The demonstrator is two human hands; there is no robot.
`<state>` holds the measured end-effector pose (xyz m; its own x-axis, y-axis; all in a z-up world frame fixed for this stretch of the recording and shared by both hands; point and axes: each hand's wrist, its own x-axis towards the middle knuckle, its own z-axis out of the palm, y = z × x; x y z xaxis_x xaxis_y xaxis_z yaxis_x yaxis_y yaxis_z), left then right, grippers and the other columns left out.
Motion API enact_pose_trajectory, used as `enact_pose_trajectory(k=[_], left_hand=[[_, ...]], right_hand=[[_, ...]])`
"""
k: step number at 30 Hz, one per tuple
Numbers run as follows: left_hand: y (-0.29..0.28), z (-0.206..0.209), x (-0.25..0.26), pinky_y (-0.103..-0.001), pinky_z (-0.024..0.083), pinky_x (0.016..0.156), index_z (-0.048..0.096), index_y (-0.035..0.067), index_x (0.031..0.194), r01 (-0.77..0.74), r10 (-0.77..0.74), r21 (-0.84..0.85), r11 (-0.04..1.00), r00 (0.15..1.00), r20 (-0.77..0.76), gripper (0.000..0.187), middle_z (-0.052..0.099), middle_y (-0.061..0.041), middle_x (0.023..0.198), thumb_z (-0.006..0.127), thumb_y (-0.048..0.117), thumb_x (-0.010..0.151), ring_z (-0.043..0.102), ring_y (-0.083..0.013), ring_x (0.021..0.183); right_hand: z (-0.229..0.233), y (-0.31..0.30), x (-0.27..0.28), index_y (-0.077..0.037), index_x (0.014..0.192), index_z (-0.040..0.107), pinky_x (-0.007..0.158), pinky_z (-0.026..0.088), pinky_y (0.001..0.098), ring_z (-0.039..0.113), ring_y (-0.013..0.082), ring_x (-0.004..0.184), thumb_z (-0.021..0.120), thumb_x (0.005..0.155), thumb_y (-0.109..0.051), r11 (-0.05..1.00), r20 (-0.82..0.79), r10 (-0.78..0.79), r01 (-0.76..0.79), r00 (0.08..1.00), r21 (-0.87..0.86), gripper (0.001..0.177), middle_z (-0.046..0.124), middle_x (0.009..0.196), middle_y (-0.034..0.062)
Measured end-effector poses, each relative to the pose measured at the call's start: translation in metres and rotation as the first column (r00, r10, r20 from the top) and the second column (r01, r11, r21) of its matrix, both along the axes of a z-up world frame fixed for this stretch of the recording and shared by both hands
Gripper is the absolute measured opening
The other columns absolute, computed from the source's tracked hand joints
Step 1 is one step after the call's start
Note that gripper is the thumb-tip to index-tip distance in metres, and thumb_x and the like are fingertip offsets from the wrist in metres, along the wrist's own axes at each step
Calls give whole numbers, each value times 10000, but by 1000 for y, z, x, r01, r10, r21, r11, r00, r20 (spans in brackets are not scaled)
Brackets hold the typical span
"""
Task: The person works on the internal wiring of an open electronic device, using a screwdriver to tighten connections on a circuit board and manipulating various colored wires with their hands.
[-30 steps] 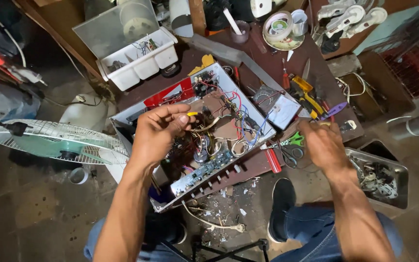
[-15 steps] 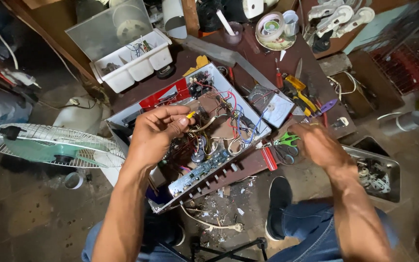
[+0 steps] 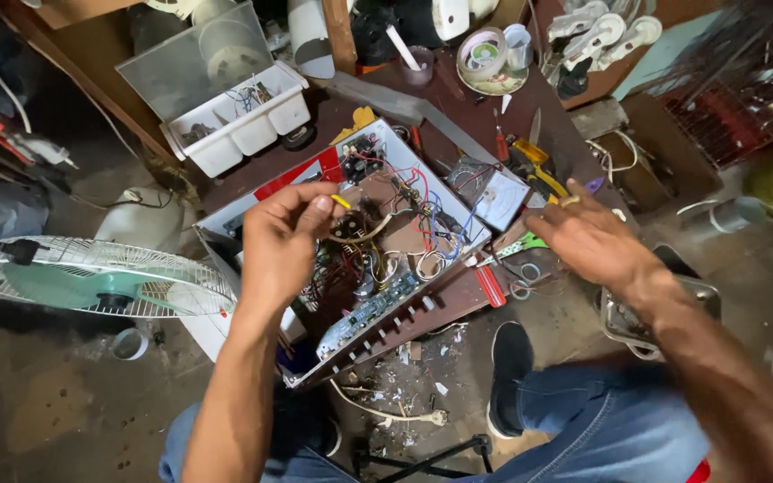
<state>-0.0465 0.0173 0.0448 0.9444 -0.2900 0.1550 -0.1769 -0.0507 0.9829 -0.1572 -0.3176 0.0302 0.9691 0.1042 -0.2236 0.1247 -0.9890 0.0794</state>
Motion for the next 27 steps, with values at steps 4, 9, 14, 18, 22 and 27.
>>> enact_pose_trajectory(k=[4,9,14,18,22,27], left_hand=[[-2,-6,-5,-228,555,626,693,-49,1096,9,-9,-3,1000,1000,23,171,709,-148,802,603,34,975,614,-132,712],[-5,-10,-4,-217,565,647,678,-38,1081,91,-92,-45,995,996,-15,158,731,-133,838,622,41,956,638,-118,739],[-11,-12,-11,-222,597,689,655,-51,1065,176,-191,-155,972,978,-86,146,720,-124,841,625,27,946,656,-115,751],[-16,-20,-15,-226,595,710,629,-41,1063,215,-235,-195,957,968,-90,129,710,-126,844,599,31,961,643,-112,750],[-14,2,-25,-286,607,784,660,29,1020,244,-263,-133,961,952,-156,85,745,-129,895,592,19,971,710,-188,833],[-23,8,-42,-294,645,774,669,-11,1092,268,-319,-248,931,927,-197,156,782,-182,969,613,-21,947,766,-216,832]], right_hand=[[-1,-4,5,-250,1226,574,1251,284,536,702,211,1084,656,834,-104,870,-22,269,-253,963,-423,425,727,1026,36],[4,-9,-6,-218,1178,618,1225,321,501,674,220,1147,584,912,-99,803,-140,233,-272,962,-531,293,724,1103,36],[5,-11,-16,-199,1174,636,1258,240,515,605,210,1236,586,910,-71,822,-183,119,-200,976,-534,298,704,1150,30],[13,-11,-24,-217,1300,533,1295,158,547,487,199,1364,556,894,-7,865,-107,31,-81,994,-496,457,646,1267,25],[34,-7,-37,-233,1395,457,1322,96,569,400,187,1460,532,883,40,888,-53,-36,8,998,-460,585,603,1355,21],[45,-2,-92,-109,1423,560,331,567,374,520,176,321,552,920,-369,781,207,-538,392,817,487,567,646,1277,202]])
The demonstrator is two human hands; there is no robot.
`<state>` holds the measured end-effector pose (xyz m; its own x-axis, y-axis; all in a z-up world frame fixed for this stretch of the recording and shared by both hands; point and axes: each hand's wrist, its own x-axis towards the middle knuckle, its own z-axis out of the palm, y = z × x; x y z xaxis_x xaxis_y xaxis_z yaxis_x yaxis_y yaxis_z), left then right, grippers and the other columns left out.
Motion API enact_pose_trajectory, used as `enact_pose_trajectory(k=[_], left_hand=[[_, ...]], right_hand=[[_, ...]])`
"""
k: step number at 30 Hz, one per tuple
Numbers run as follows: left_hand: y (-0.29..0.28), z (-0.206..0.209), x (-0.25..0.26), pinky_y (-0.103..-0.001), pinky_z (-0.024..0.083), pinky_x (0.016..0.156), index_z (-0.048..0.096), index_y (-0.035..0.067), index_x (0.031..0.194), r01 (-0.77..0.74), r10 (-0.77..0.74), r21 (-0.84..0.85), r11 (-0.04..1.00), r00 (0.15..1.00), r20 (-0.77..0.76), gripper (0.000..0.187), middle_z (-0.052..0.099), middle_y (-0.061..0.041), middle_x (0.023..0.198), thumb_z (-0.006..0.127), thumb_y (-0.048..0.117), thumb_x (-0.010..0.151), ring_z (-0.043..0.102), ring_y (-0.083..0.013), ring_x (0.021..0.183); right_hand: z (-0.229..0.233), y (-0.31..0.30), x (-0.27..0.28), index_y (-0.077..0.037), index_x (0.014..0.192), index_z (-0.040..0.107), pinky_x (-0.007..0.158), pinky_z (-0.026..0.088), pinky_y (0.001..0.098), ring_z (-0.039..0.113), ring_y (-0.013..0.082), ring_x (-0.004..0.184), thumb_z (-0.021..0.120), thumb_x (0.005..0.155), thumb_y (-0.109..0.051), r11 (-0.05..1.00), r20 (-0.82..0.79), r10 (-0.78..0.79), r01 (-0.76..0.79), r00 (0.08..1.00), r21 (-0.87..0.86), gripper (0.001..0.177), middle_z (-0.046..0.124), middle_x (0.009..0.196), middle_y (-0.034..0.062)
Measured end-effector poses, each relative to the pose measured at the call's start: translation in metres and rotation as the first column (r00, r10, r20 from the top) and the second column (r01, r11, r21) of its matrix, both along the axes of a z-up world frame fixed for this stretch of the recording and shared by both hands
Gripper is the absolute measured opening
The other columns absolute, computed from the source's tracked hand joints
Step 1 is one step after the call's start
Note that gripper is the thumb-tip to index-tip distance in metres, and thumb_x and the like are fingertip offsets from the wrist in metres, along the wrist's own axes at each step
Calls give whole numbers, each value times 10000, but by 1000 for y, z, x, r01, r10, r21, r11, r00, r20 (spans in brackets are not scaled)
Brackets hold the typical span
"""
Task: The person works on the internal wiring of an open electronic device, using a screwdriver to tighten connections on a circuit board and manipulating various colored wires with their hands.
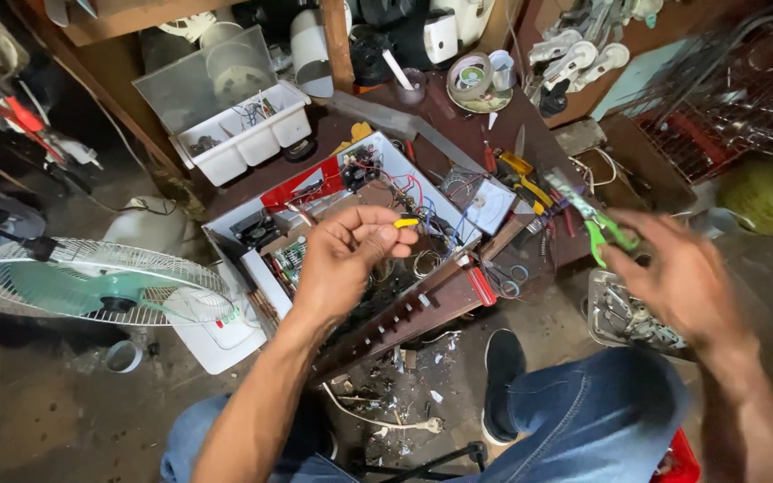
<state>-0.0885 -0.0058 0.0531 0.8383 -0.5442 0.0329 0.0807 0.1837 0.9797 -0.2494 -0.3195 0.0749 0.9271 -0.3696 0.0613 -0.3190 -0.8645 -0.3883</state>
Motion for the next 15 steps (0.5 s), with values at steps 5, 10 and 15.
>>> enact_pose_trajectory(k=[5,10,15], left_hand=[[-24,-4,-35,-306,640,737,678,-4,1078,33,-33,-10,999,999,18,141,780,-175,939,610,-3,954,753,-219,790],[-45,-30,-72,-328,642,799,679,3,1043,125,-132,-70,990,984,-117,115,769,-172,941,611,-13,951,743,-219,824],[-51,-34,-91,-303,531,680,663,50,895,179,-184,80,981,981,58,154,688,-53,789,574,112,1003,609,-135,683]], right_hand=[[-75,68,-54,-23,1314,615,928,642,414,750,242,1019,734,760,-296,527,273,-110,-177,956,831,629,750,1148,140],[-146,123,-80,-3,1406,529,922,599,312,731,206,1069,696,839,-49,443,279,-89,-213,956,871,593,764,1184,175],[-155,125,-93,-2,1434,500,836,582,324,696,183,1034,695,868,-153,367,258,-120,-199,959,909,617,752,1139,145]])
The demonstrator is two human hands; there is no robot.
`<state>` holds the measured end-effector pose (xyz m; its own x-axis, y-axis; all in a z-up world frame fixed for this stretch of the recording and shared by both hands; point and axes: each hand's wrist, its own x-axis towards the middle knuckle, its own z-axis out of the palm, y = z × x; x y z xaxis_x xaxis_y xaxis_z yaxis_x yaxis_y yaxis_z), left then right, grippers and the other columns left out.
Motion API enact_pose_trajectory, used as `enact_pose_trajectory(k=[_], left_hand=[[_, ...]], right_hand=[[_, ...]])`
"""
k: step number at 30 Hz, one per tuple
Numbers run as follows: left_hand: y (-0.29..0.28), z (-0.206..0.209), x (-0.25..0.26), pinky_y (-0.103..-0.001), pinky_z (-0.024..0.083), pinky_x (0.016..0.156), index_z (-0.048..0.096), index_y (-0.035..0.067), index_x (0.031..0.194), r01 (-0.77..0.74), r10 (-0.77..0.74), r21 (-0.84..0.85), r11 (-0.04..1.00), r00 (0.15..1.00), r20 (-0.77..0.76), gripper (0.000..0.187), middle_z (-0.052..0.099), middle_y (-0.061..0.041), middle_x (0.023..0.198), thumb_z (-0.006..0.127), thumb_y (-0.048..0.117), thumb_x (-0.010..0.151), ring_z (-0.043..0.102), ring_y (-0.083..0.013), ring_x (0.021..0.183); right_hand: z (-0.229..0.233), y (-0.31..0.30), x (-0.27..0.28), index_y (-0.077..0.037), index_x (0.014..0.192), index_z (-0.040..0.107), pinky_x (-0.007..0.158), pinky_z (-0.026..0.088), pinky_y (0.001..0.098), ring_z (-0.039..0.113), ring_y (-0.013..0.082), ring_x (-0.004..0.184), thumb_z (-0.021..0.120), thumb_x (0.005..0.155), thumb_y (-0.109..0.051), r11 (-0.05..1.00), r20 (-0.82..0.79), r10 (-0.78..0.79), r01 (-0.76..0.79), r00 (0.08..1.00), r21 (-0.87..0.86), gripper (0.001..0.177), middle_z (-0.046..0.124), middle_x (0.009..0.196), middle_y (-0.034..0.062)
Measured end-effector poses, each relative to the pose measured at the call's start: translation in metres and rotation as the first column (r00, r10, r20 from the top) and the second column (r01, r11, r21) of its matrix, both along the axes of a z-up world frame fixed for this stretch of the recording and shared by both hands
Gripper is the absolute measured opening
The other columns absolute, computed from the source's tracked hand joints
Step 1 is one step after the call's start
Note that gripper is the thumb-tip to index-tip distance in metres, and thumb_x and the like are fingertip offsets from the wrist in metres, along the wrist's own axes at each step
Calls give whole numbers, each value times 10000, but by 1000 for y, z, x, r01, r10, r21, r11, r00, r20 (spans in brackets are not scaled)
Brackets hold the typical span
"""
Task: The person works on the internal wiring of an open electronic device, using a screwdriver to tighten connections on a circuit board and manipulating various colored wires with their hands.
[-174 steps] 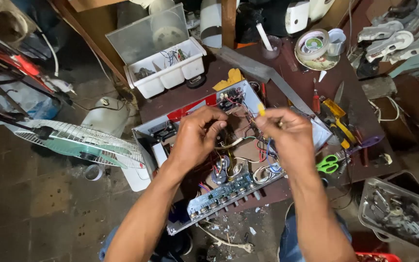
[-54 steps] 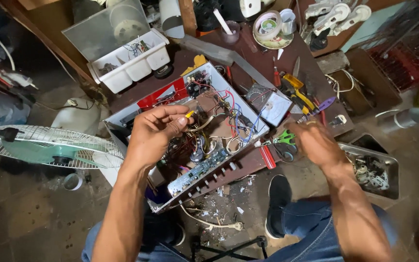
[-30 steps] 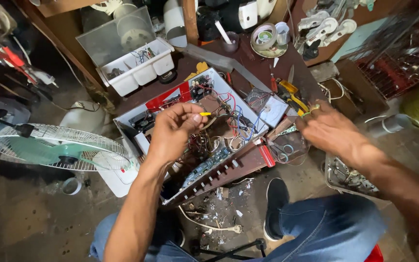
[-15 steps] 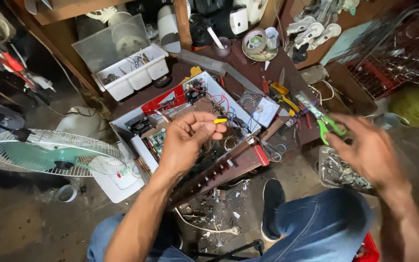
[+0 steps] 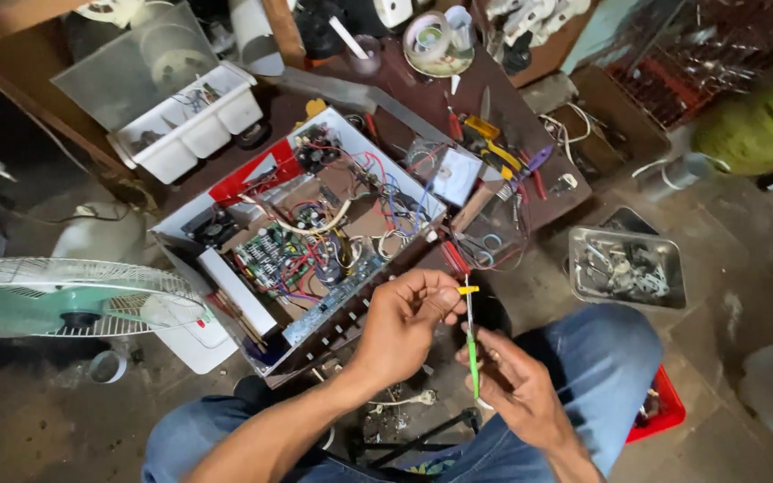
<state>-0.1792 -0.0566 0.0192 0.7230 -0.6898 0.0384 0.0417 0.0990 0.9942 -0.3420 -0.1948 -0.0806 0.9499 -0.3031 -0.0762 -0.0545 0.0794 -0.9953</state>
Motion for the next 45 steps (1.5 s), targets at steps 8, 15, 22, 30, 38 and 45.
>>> enact_pose_trajectory(k=[8,15,22,30,38,45], left_hand=[[-4,-25,-10,-299,533,767,663,74,898,96,-115,191,977,989,89,117,693,-26,805,581,41,975,653,-145,785],[-6,-33,-10,-315,534,754,636,108,796,242,-269,383,891,963,15,200,701,-10,769,574,-36,921,638,-132,756],[-10,-48,-1,-296,518,792,649,121,896,276,-291,358,892,957,-12,139,701,12,770,556,111,1000,645,-122,763],[-9,-32,15,-206,482,670,690,-21,1010,113,-107,51,992,988,-107,149,743,-116,769,594,93,992,625,-113,692],[4,-9,34,-205,500,689,691,-19,1017,61,-62,-20,998,994,-95,136,740,-124,766,616,89,980,643,-106,701],[3,-10,39,-197,463,646,661,-5,973,49,-52,-39,998,996,-79,128,701,-101,732,582,92,999,584,-106,681]], right_hand=[[-14,-11,-20,-11,1415,521,923,568,349,720,220,995,704,867,-88,998,5,29,-28,1000,-49,583,726,1093,138],[-31,-15,-43,-6,1353,586,783,579,299,735,179,829,703,870,-49,999,-39,31,-32,999,-17,498,725,989,132],[-13,-25,-33,-27,1297,642,794,587,289,749,182,832,649,885,16,997,-97,46,-51,994,-53,415,766,904,116],[30,-89,99,-185,1114,746,876,534,544,709,354,951,743,887,-316,431,-72,-443,142,893,-891,262,751,938,69],[-45,-164,211,-315,1065,757,857,573,515,720,340,977,739,817,-333,409,-263,-494,-45,829,-911,249,753,982,4],[-61,-164,219,-354,988,780,891,567,520,708,399,996,625,853,-240,559,-384,-431,-92,816,-824,235,765,989,90]])
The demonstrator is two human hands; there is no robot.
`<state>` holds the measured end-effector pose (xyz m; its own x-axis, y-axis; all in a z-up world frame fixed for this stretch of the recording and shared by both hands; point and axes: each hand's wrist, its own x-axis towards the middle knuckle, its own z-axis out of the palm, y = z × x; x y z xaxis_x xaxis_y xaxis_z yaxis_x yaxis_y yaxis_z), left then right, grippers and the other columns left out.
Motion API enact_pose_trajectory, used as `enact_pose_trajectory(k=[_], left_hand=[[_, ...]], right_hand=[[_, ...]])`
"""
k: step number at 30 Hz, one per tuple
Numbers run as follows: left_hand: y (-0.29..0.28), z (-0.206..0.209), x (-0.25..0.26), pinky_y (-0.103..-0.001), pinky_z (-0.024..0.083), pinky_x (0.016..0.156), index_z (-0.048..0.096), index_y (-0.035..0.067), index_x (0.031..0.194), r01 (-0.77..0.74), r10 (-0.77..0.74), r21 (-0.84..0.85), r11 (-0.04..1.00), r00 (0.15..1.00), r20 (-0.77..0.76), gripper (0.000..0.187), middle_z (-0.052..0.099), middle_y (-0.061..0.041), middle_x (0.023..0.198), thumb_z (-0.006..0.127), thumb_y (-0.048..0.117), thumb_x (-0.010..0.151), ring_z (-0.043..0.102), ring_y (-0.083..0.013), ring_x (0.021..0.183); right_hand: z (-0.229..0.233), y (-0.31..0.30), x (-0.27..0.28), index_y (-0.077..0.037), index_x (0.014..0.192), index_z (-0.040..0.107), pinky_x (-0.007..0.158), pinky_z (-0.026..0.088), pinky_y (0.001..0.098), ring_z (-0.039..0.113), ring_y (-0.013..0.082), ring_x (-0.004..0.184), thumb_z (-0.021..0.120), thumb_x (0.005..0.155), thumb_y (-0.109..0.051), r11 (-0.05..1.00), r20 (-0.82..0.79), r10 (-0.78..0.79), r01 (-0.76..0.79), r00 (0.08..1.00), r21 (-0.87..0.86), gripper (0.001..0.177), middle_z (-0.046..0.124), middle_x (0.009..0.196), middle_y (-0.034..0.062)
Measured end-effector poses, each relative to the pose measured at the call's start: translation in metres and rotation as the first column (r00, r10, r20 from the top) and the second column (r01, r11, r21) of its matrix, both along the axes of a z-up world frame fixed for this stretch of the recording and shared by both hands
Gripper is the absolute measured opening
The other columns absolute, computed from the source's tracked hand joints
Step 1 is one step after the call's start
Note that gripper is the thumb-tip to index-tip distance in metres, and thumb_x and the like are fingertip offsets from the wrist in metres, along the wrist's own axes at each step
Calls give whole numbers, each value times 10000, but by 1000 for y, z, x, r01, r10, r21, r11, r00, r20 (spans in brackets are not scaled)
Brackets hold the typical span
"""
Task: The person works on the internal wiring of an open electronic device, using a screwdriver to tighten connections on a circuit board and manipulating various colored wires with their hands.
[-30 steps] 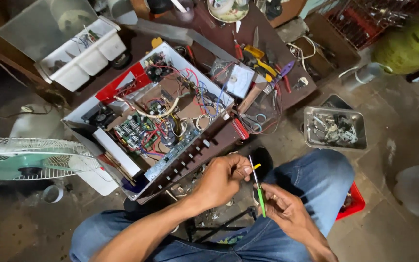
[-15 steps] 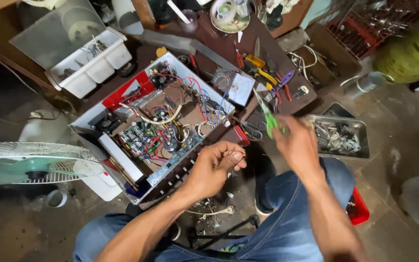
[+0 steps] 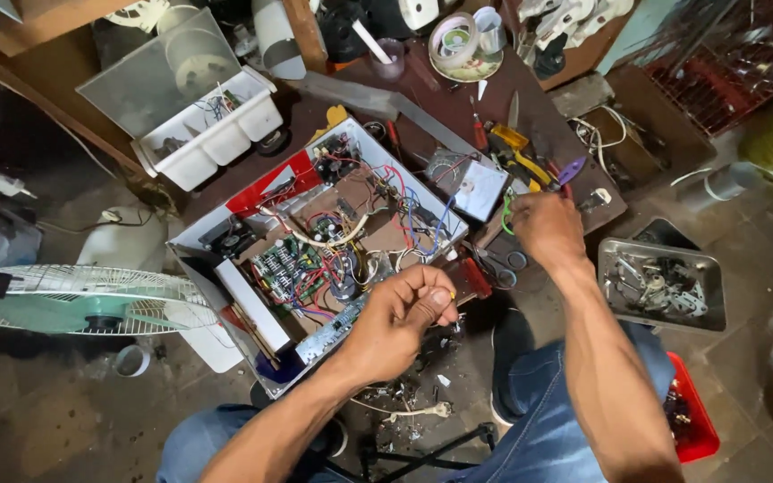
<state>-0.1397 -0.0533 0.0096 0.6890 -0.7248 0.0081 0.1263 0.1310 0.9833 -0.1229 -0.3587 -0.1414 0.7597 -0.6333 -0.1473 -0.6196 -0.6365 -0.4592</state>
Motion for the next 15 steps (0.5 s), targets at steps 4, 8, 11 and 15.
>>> enact_pose_trajectory(k=[4,8,11,15], left_hand=[[-2,2,6,-184,437,630,640,-5,978,-44,43,-31,999,999,-23,151,672,-93,700,538,97,1023,540,-82,633],[-5,-4,11,-215,504,662,684,-23,968,-157,155,-25,987,986,-65,139,682,-94,734,636,108,971,584,-107,678],[-8,3,9,-197,511,631,714,-44,956,-250,248,-5,968,962,-116,146,686,-81,709,689,98,936,591,-86,648],[-9,11,6,-161,497,576,743,-79,951,-391,375,-31,920,901,-217,155,664,-47,644,760,51,869,599,-55,583]], right_hand=[[119,67,-36,-13,1112,768,786,551,569,680,464,896,681,940,-72,982,529,168,-187,832,-17,202,713,895,238],[137,111,-50,-33,991,775,758,569,387,681,227,784,805,791,-66,657,881,191,-723,432,212,205,754,883,174],[139,128,-45,-23,978,783,660,551,318,637,166,685,830,756,-43,561,941,178,-815,289,145,228,736,862,162],[129,133,-39,13,962,773,635,535,289,610,135,680,828,770,-52,564,948,124,-807,293,175,210,693,857,168]])
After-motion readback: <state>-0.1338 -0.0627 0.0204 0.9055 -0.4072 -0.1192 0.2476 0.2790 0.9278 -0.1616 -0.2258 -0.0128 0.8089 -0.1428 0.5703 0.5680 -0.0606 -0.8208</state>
